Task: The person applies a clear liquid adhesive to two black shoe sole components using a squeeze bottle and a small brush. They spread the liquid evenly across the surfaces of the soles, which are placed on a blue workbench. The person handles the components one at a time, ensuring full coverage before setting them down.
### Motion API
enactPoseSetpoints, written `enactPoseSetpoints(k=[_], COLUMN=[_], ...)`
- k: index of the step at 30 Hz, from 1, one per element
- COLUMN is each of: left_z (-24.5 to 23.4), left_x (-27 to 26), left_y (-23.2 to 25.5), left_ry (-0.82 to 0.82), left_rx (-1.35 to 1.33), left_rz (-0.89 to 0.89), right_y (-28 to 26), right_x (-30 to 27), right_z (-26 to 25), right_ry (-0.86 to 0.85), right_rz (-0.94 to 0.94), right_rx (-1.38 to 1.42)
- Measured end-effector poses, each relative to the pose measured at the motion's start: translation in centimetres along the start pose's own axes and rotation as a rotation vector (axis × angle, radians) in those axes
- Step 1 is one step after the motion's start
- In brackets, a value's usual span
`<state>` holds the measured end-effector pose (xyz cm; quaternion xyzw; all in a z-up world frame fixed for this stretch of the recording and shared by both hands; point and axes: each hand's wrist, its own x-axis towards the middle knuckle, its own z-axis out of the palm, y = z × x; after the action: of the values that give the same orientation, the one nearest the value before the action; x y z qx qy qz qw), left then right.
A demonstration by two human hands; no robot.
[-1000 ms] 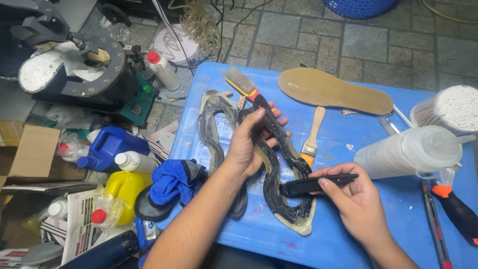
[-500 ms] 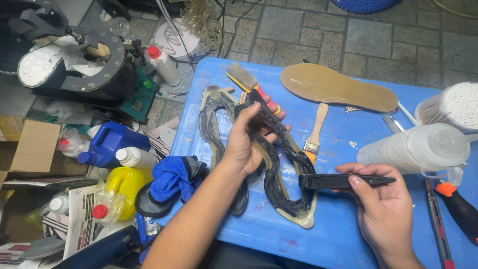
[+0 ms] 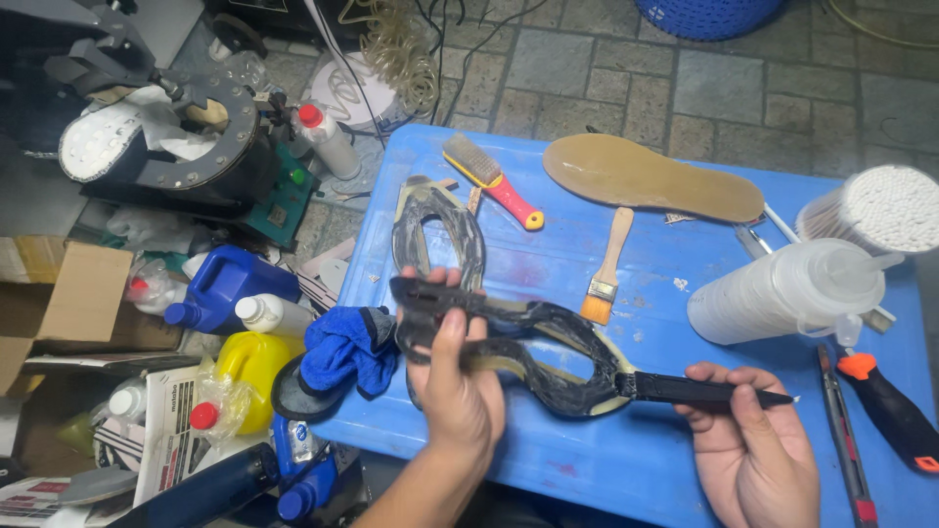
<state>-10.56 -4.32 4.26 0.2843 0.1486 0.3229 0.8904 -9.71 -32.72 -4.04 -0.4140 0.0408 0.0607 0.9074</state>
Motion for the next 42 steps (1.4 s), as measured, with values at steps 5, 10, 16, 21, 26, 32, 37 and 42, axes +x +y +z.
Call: enactPoseSetpoints(k=[5, 10, 16, 21, 26, 32, 37, 42], left_z=[-6.0, -20.8, -29.0, -27.8, -20.1, -4.7, 0.0, 1.1], left_x=[-5.1, -4.2, -0.2, 0.4, -2.0, -2.4, -3.4, -4.1], left_y=[1.2, -1.4, -3.7, -2.4, 0.6, 3.7, 2.8, 0.0], left_ry=[-0.202, -0.332, -0.402, -0.542, -0.671, -0.908, -0.876, -0.849], left_rx=[0.115, 0.334, 0.138, 0.69, 1.624, 2.083, 2.118, 2.041], left_rz=[0.027, -0.241, -0.454, -0.489, -0.289, -0.681, -0.575, -0.044], right_y=[1.9, 5.3, 6.9, 4.8, 4.8, 3.1, 2.8, 2.6], right_x=[1.7, 5.1, 8.8, 8.7, 4.3, 2.8, 2.2, 1.8], right_z=[-4.6, -11.7, -11.6, -12.2, -9.3, -6.4, -6.0, -6.1], right_ry=[-0.023, -0.134, -0.083, -0.277, -0.042, -0.003, 0.045, 0.052], right_rz=[-0.039, -0.021, -0.071, 0.111, -0.055, -0.001, 0.013, 0.0], right_rx=[-0.11, -0.032, -0.262, -0.16, 0.04, 0.086, 0.083, 0.114])
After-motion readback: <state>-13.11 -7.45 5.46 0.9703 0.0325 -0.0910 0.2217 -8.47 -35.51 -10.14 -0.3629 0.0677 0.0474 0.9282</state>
